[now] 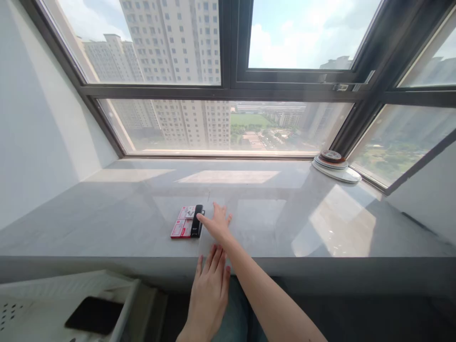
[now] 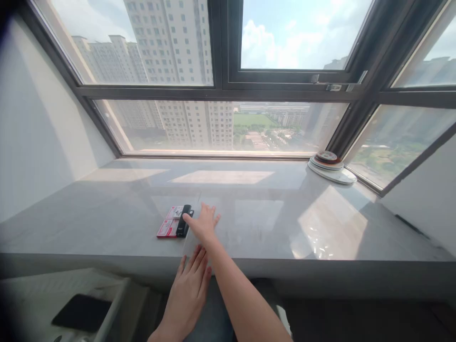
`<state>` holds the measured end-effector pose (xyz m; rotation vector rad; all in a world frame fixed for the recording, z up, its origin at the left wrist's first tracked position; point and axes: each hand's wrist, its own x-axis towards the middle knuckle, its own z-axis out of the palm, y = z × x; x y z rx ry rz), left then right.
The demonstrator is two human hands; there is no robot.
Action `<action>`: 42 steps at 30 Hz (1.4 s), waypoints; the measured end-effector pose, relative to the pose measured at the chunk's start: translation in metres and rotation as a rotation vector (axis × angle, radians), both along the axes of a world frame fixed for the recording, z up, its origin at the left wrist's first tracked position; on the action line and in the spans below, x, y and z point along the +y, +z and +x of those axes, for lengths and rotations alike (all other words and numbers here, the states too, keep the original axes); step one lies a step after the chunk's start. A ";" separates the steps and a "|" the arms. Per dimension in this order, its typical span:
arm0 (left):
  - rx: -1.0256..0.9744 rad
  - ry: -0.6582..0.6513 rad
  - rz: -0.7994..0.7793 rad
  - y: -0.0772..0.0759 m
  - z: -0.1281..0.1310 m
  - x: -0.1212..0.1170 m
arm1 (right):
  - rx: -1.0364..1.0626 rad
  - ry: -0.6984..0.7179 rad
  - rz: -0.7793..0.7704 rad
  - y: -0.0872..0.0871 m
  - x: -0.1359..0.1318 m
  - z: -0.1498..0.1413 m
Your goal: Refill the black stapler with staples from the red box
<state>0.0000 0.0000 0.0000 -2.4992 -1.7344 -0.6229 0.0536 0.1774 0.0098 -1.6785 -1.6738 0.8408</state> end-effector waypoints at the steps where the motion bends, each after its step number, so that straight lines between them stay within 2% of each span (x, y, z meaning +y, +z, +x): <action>1: -0.010 0.013 0.002 -0.002 0.000 -0.008 | -0.008 -0.016 0.016 0.002 0.002 -0.009; 3: -0.033 0.031 -0.002 -0.003 0.000 -0.019 | -0.020 -0.023 0.076 0.007 0.004 -0.020; 5: -0.061 0.031 -0.010 -0.001 -0.001 -0.025 | -0.012 0.028 0.128 0.013 0.005 -0.019; 8: -0.130 0.002 -0.012 0.007 -0.005 -0.021 | 0.005 0.206 0.138 0.025 0.008 0.009; 11: -0.225 -0.003 -0.003 0.017 -0.007 -0.003 | -0.004 0.294 0.130 0.035 0.008 0.061; 14: -0.266 -0.005 0.002 0.022 0.003 0.025 | -0.047 0.317 0.145 0.041 0.002 0.111; 17: -0.237 -0.041 0.031 0.022 0.020 0.056 | -0.118 0.278 0.201 0.042 -0.010 0.137; 22: -0.137 -0.098 0.015 0.013 0.034 0.090 | -0.149 0.161 0.261 0.032 -0.024 0.129; 25: -0.092 -0.118 -0.016 0.007 0.028 0.098 | -0.220 0.071 0.333 0.027 -0.028 0.114; 28: -0.086 -0.138 -0.039 0.005 0.021 0.101 | -0.214 -0.006 0.355 0.031 -0.028 0.105; 31: -0.107 -0.140 -0.040 0.007 0.018 0.104 | -0.015 -0.087 0.295 0.041 -0.022 0.109; 35: -0.134 -0.138 -0.024 0.007 0.016 0.106 | 0.430 -0.193 0.300 0.043 -0.014 0.137; 37: -0.145 -0.139 -0.012 0.007 0.016 0.106 | 0.616 -0.269 0.304 0.036 -0.015 0.155; 39: -0.153 -0.137 -0.007 0.006 0.016 0.106 | 0.759 -0.333 0.235 0.025 -0.019 0.174; 42: -0.166 -0.138 -0.011 0.007 0.018 0.106 | 0.871 -0.358 0.139 0.009 -0.028 0.198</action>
